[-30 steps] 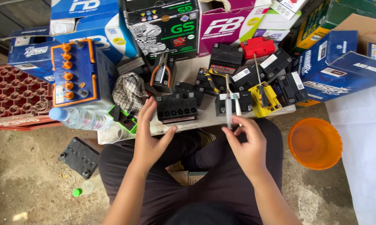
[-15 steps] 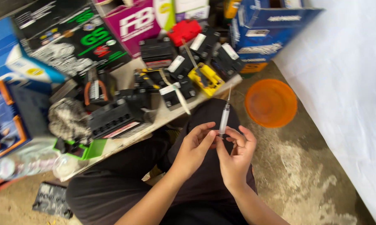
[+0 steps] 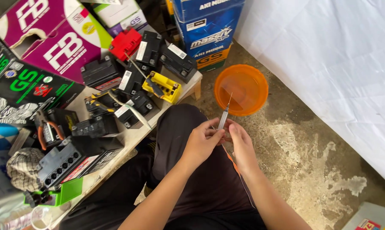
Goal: Cleaning a battery with a cloth and refilling its cells with liquid using a syringe
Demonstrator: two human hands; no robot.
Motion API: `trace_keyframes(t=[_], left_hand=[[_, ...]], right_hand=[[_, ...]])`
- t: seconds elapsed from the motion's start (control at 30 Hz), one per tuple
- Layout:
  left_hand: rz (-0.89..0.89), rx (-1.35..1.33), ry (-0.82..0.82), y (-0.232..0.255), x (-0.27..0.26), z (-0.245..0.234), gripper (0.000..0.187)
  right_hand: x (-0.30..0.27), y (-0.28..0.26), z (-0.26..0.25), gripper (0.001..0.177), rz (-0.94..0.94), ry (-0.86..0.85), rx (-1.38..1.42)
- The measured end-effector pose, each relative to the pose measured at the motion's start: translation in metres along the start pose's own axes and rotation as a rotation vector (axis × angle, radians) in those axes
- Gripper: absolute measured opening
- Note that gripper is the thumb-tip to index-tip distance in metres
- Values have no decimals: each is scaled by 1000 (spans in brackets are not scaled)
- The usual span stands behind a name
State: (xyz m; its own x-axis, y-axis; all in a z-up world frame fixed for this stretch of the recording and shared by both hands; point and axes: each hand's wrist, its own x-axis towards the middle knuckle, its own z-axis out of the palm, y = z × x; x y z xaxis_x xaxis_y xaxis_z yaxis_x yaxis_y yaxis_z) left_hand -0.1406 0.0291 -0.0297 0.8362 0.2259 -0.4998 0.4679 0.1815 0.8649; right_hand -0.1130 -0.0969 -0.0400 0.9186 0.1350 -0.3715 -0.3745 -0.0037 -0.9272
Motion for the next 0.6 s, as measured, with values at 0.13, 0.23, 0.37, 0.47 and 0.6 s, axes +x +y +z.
trace_keyframes(t=[0.13,0.23,0.37,0.47,0.6], left_hand=[[-78,186,-87,21,10,10,74],[-154,259,-93,19,28,23,76],[-266,230,-60,17,49,38,76],[-324,205,-20,7,69,44,74],[-369,256,-17,6,87,48,71]], right_hand=[[29,2,-12,50,317,-139,188],[48,11,-17,43,377,-114,268],[73,35,-22,43,380,-51,343],[88,51,-18,45,399,1,333],[98,38,-17,45,476,-7,295]])
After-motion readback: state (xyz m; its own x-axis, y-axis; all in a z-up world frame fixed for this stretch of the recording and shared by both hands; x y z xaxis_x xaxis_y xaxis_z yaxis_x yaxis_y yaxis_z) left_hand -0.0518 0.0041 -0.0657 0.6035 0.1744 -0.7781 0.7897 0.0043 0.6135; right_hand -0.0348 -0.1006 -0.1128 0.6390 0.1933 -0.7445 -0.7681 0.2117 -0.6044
